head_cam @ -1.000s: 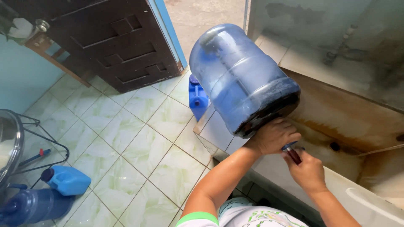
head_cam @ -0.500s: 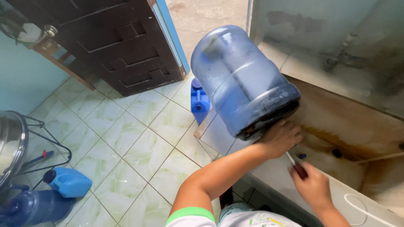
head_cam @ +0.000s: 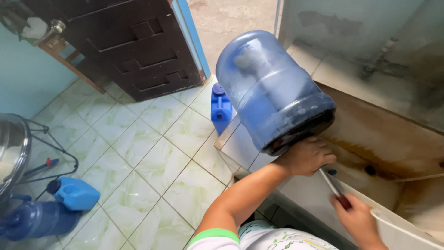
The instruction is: Cleaning and scrubbing a large blue water carboy inside and out.
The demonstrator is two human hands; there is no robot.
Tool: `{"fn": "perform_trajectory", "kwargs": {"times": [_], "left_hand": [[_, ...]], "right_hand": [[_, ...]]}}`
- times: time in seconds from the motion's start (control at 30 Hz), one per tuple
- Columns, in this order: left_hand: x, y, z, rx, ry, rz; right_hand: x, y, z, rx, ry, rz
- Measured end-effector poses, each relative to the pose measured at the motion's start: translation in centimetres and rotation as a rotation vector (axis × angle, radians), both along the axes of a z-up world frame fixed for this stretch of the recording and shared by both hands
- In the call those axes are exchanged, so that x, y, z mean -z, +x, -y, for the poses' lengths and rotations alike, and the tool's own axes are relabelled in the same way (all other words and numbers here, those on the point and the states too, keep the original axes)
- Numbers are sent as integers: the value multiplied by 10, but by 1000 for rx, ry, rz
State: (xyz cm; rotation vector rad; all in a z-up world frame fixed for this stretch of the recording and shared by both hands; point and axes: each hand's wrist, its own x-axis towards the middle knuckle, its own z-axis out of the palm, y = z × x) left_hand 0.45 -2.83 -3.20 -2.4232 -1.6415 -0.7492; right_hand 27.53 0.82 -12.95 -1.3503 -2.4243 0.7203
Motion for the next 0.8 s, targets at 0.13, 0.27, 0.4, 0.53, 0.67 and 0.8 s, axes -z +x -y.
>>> {"fn": "perform_trajectory", "kwargs": {"times": [0.13, 0.27, 0.4, 0.53, 0.67, 0.8], "left_hand": [[-1, -7, -1, -27, -36, -25], [-3, -3, 0, -10, 10, -5], [0, -2, 7, -12, 45, 5], [0, -7, 13, -55, 63, -39], [2, -4, 12, -65, 152, -36], [25, 4, 14, -69, 209, 6]], "right_hand": [[36, 61, -3, 134, 46, 57], [-21, -13, -1, 36, 26, -73], [-25, -33, 8, -15, 122, -237], [34, 54, 10, 57, 46, -84], [19, 38, 3, 72, -60, -29], [-56, -53, 18, -12, -36, -185]]}}
